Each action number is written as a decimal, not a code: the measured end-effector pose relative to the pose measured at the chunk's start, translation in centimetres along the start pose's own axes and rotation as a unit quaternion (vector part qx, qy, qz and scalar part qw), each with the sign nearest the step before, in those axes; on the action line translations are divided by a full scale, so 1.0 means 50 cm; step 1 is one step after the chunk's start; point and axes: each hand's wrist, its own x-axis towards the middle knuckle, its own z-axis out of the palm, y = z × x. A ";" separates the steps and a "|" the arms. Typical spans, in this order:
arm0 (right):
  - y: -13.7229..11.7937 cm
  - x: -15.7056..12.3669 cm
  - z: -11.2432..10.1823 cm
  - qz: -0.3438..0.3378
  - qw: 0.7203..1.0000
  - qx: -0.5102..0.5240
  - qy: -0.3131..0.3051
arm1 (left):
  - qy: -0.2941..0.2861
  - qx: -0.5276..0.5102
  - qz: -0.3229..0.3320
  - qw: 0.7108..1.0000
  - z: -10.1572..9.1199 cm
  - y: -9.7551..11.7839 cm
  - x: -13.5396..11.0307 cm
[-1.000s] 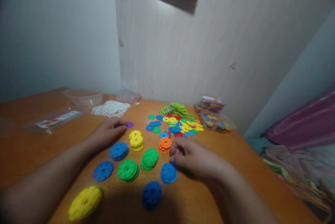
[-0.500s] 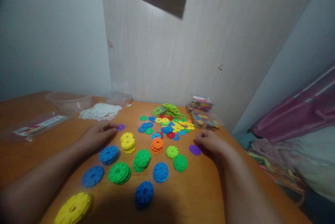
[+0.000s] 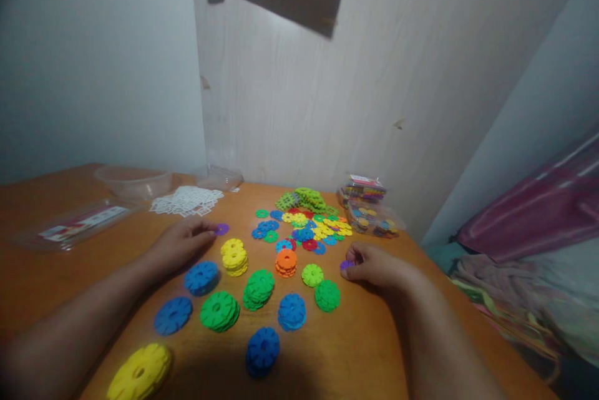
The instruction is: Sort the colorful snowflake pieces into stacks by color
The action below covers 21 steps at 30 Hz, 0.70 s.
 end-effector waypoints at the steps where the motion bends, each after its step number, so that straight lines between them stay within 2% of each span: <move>1: -0.005 0.002 0.004 -0.008 1.000 -0.006 0.000 | -0.006 0.005 0.007 1.000 -0.001 -0.002 0.001; 6: -0.042 0.002 0.025 -0.063 0.996 -0.053 0.025 | -0.013 0.014 0.012 1.000 -0.002 -0.012 0.006; 11: -0.044 0.008 0.049 -0.076 0.996 0.037 0.032 | -0.020 0.026 0.012 0.999 -0.001 -0.016 0.008; 13: -0.032 0.019 0.050 -0.076 0.990 0.081 0.084 | -0.017 0.039 0.018 0.999 -0.001 -0.021 0.010; 15: -0.025 0.032 0.041 -0.072 0.980 0.081 0.169 | -0.013 0.050 0.027 0.998 0.000 -0.027 0.012; 18: -0.031 0.052 0.013 -0.073 0.962 -0.006 0.262 | -0.011 0.048 0.038 0.998 0.002 -0.032 0.013; 21: -0.054 0.074 -0.013 -0.073 0.952 -0.106 0.278 | -0.009 0.043 0.038 0.998 0.003 -0.030 0.012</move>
